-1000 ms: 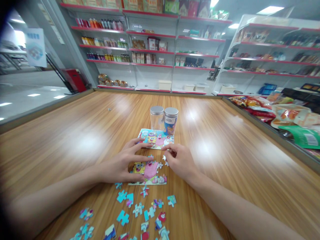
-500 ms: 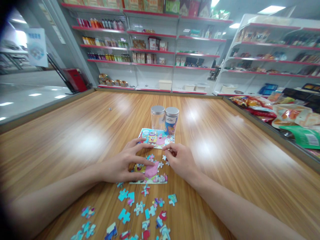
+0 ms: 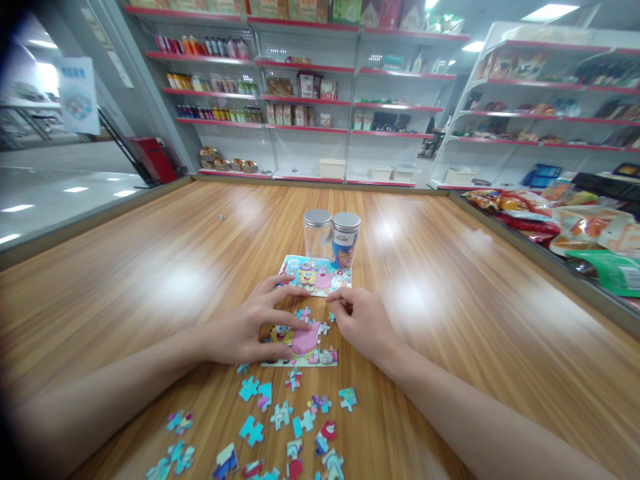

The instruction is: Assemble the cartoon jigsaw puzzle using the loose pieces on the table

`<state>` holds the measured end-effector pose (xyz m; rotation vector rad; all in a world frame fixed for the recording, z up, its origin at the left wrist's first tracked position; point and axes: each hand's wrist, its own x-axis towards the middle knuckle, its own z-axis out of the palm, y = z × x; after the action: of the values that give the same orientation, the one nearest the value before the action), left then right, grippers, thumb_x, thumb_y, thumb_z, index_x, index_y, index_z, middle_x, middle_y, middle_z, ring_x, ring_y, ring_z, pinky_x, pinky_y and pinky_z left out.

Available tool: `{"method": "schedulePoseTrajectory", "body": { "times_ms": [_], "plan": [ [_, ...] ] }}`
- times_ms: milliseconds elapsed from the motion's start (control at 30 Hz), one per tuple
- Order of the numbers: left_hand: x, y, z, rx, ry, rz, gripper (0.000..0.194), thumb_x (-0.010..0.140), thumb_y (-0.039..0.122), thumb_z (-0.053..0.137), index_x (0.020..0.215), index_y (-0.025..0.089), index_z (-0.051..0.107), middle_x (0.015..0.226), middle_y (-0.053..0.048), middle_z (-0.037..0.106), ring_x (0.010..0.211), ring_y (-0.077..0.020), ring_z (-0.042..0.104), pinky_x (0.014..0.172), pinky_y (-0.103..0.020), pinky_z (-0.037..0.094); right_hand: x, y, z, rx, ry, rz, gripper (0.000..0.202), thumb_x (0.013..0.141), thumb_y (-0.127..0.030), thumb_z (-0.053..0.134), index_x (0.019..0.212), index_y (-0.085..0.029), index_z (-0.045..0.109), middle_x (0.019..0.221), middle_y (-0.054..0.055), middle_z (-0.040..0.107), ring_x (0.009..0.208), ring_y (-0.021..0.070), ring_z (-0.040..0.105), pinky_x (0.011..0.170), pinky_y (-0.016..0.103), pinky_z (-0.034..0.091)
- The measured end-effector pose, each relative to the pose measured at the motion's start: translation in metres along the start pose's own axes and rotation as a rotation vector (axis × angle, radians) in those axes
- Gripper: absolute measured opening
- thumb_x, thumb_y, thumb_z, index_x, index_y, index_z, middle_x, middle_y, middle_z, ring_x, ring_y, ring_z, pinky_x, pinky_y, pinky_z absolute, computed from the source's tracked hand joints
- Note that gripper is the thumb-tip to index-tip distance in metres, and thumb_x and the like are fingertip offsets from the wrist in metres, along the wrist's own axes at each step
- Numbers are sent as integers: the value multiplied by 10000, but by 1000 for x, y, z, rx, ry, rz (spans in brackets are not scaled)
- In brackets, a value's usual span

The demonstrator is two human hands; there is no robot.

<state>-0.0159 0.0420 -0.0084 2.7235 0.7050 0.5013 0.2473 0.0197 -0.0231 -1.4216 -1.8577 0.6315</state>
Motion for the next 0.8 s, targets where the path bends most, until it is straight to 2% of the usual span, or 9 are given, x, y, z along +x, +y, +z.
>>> {"method": "schedulePoseTrajectory", "body": {
  "times_ms": [200, 333, 433, 533, 667, 800],
  "plan": [
    [0, 1, -1, -21, 21, 10, 350, 878, 484, 724, 1195, 338, 742, 1461, -76, 506, 1429, -367, 334, 1226, -613, 221, -1, -3, -2, -29, -8, -4, 192, 885, -270, 586, 865, -193, 761, 579, -13, 621, 529, 144, 565, 516, 245, 410],
    [1, 1, 0, -21, 43, 20, 300, 903, 401, 709, 1187, 311, 743, 1445, -84, 519, 1413, -344, 359, 1231, -599, 228, -1, -3, -2, -3, 19, -30, 233, 932, -313, 567, 965, -192, 763, 622, -11, 625, 547, 140, 547, 533, 251, 401],
    [2, -1, 3, -25, 133, -20, 263, 937, 239, 641, 1174, 291, 742, 1388, -82, 561, 1405, -319, 361, 1215, -576, 280, 0, -1, -1, 34, 20, -59, 277, 974, -356, 539, 1072, -198, 744, 700, 4, 670, 593, 150, 585, 568, 256, 437],
    [2, -4, 5, -59, 239, -76, 259, 956, 161, 576, 1114, 264, 753, 1325, -80, 591, 1367, -288, 393, 1189, -538, 340, 1, -2, -1, 49, 19, -95, 270, 989, -333, 520, 1080, -209, 741, 803, 22, 722, 674, 165, 644, 650, 270, 494],
    [2, -4, 4, -77, 277, -93, 219, 933, 176, 609, 1080, 253, 752, 1301, -78, 592, 1349, -284, 406, 1185, -529, 345, 1, -6, -2, 31, 57, -152, 227, 971, -276, 538, 1032, -214, 747, 901, 39, 747, 798, 187, 680, 741, 289, 525],
    [2, 1, 2, -57, 231, -93, 239, 882, 267, 701, 1116, 253, 743, 1338, -86, 570, 1369, -315, 379, 1195, -558, 320, 0, -6, -2, 39, 39, -118, 220, 976, -275, 530, 1029, -219, 736, 802, 21, 716, 655, 159, 646, 638, 273, 509]
  ]
}}
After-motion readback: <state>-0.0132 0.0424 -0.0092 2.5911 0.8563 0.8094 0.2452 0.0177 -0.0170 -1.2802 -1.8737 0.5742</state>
